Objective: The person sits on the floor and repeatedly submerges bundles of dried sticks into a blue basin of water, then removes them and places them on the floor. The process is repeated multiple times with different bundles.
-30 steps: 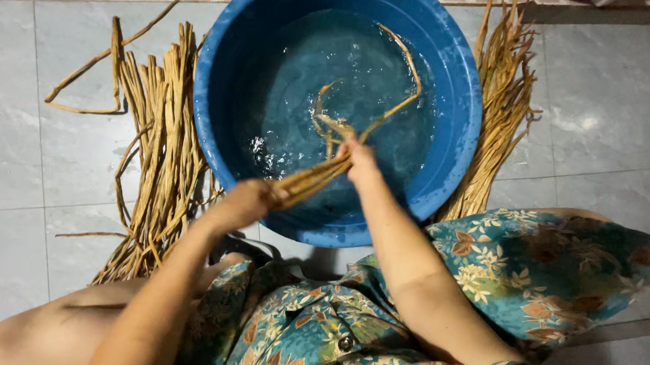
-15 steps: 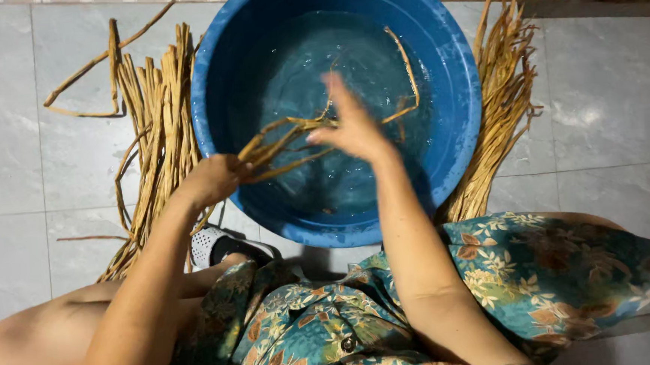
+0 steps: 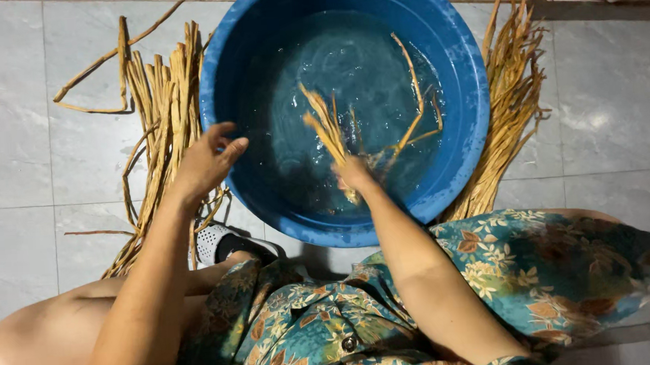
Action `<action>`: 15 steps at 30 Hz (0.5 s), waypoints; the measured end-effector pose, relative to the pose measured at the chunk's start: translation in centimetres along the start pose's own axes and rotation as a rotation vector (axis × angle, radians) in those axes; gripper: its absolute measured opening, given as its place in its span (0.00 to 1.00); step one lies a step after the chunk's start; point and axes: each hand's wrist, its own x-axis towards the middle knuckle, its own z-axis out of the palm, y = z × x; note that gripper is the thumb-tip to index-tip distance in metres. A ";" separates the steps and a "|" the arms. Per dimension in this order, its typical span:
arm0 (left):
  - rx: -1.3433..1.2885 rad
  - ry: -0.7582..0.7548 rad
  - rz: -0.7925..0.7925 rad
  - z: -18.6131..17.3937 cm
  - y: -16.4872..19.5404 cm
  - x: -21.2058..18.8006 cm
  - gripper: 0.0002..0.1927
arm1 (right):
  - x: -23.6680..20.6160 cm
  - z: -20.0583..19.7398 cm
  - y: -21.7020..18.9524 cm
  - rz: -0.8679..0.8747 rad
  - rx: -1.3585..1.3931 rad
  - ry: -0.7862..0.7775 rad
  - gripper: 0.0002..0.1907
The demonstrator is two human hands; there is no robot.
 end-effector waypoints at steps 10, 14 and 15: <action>0.032 -0.287 -0.059 8.6 -2.6 1.6 0.27 | -1.3 1.5 -2.5 0.050 0.155 -0.367 0.08; -0.451 -0.227 0.042 11.3 -2.7 3.4 0.38 | -1.7 4.4 -5.7 -0.145 0.383 -0.345 0.13; -0.596 -0.190 0.120 11.8 -2.3 3.8 0.41 | -1.7 5.4 -6.2 -0.185 0.417 -0.304 0.15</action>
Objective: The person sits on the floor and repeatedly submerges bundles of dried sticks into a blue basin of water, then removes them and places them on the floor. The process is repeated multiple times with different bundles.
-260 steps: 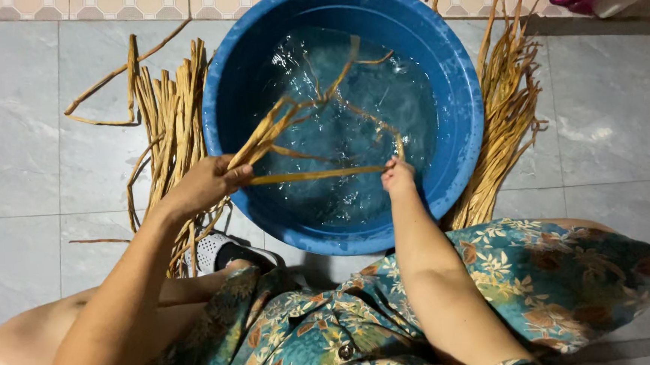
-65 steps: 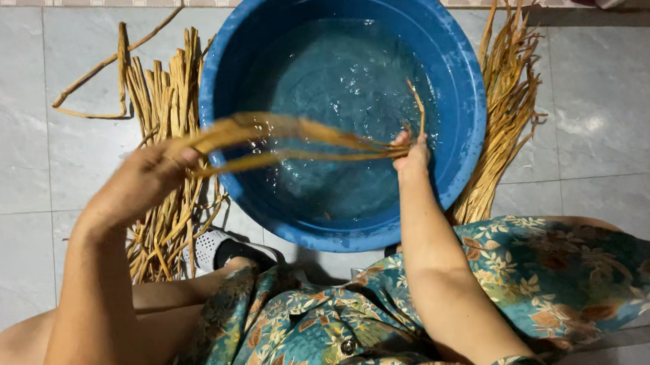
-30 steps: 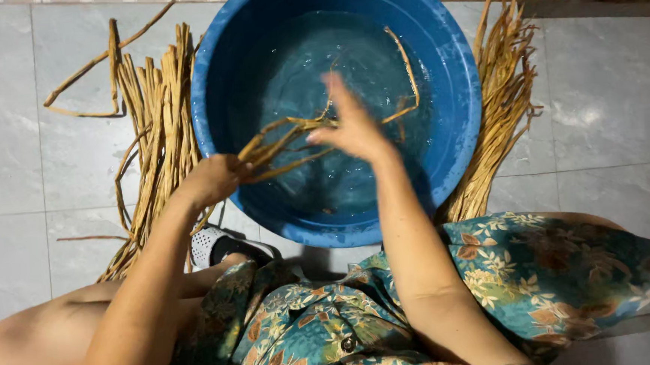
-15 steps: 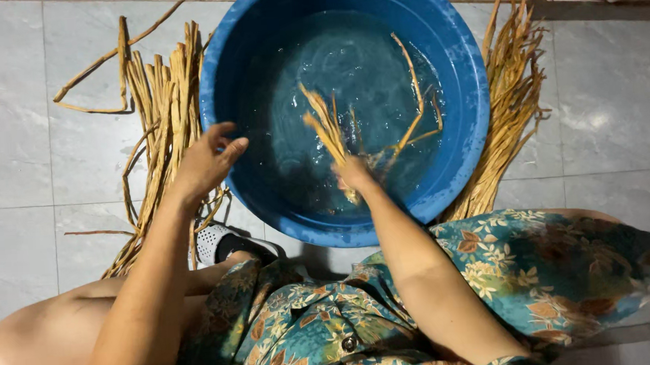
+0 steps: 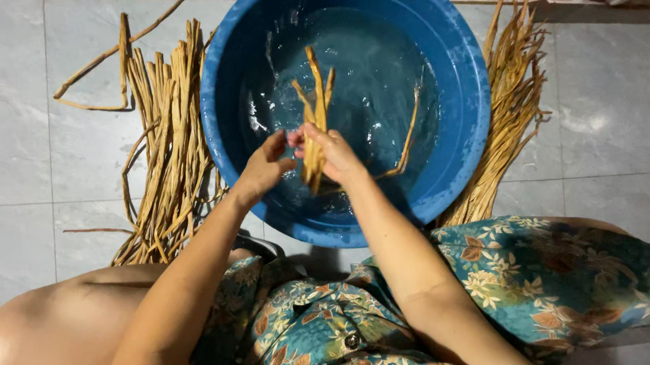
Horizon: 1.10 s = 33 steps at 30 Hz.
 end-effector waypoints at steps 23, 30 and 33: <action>0.331 0.213 -0.035 5.0 2.1 -3.0 0.17 | 0.6 0.2 1.2 0.003 -0.383 0.650 0.30; 0.254 0.141 -0.028 6.2 3.4 -3.8 0.14 | -1.1 -1.2 -1.8 -0.081 0.256 0.554 0.24; 0.143 0.133 -0.103 5.1 4.0 -3.2 0.13 | -2.0 1.5 -2.6 0.006 0.110 0.453 0.23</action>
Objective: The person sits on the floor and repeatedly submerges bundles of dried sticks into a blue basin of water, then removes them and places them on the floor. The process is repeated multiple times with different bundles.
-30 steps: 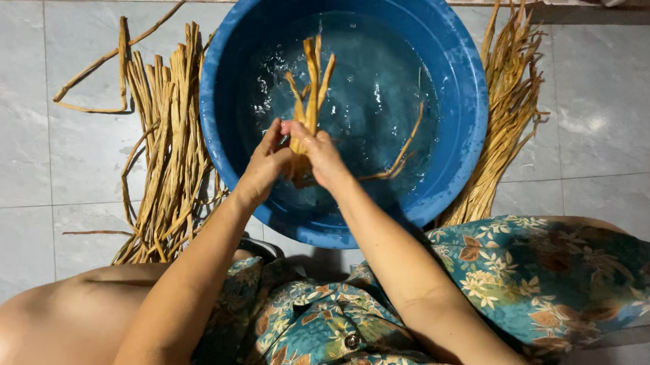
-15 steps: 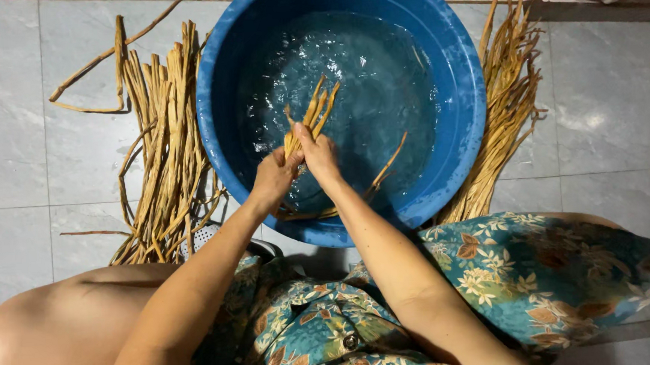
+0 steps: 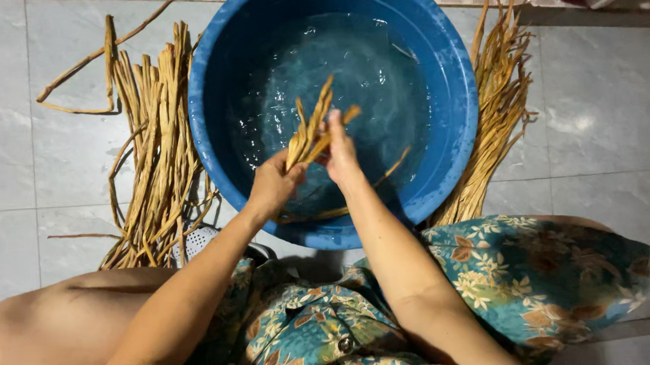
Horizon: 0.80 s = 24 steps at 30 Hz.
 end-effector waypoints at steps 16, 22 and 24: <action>0.296 -0.018 0.080 -0.2 -0.5 -1.7 0.21 | 3.2 -3.5 -1.7 -0.147 0.267 0.073 0.22; 0.183 0.040 -0.108 -1.9 0.0 0.1 0.22 | -0.7 3.5 2.0 -0.272 0.055 -0.282 0.16; 0.368 0.040 0.025 -1.2 -0.1 -0.3 0.20 | -0.3 3.7 3.2 -0.127 0.037 -0.133 0.14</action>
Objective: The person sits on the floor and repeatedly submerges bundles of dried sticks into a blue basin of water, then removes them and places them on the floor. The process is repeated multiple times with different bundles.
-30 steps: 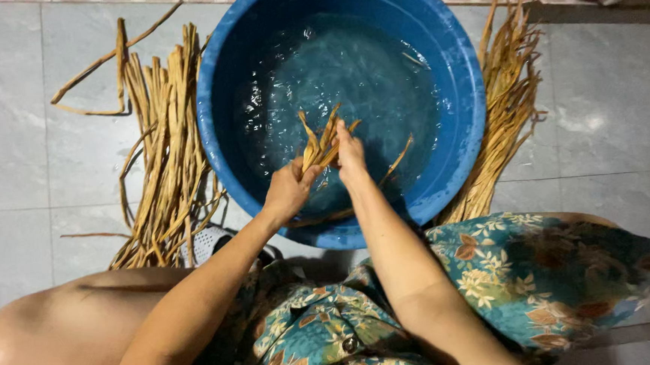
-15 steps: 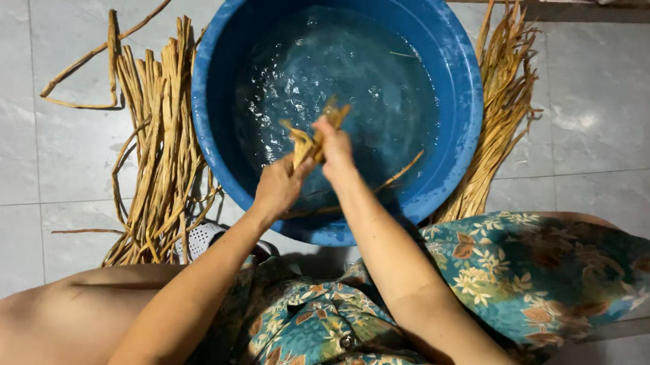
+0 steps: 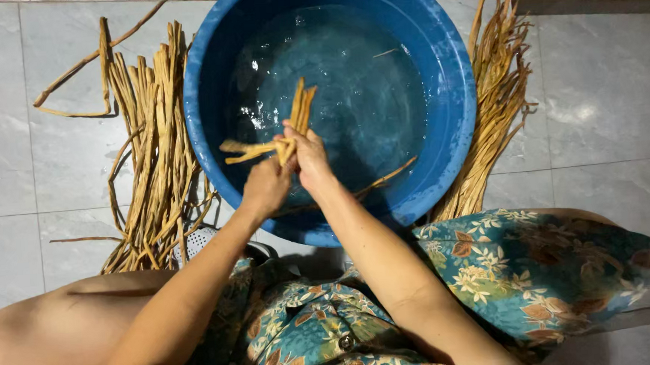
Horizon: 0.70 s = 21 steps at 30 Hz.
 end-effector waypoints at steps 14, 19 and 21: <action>0.072 0.048 0.055 -1.2 0.5 -1.1 0.24 | 1.8 -7.1 -3.3 0.170 0.269 0.278 0.28; 0.164 -0.021 0.067 -1.9 0.8 0.0 0.27 | -0.5 -3.0 -1.8 0.376 0.169 -0.421 0.38; 0.127 -0.044 0.104 -1.1 0.4 -0.5 0.28 | 0.0 -3.3 -2.1 0.171 0.152 -0.403 0.29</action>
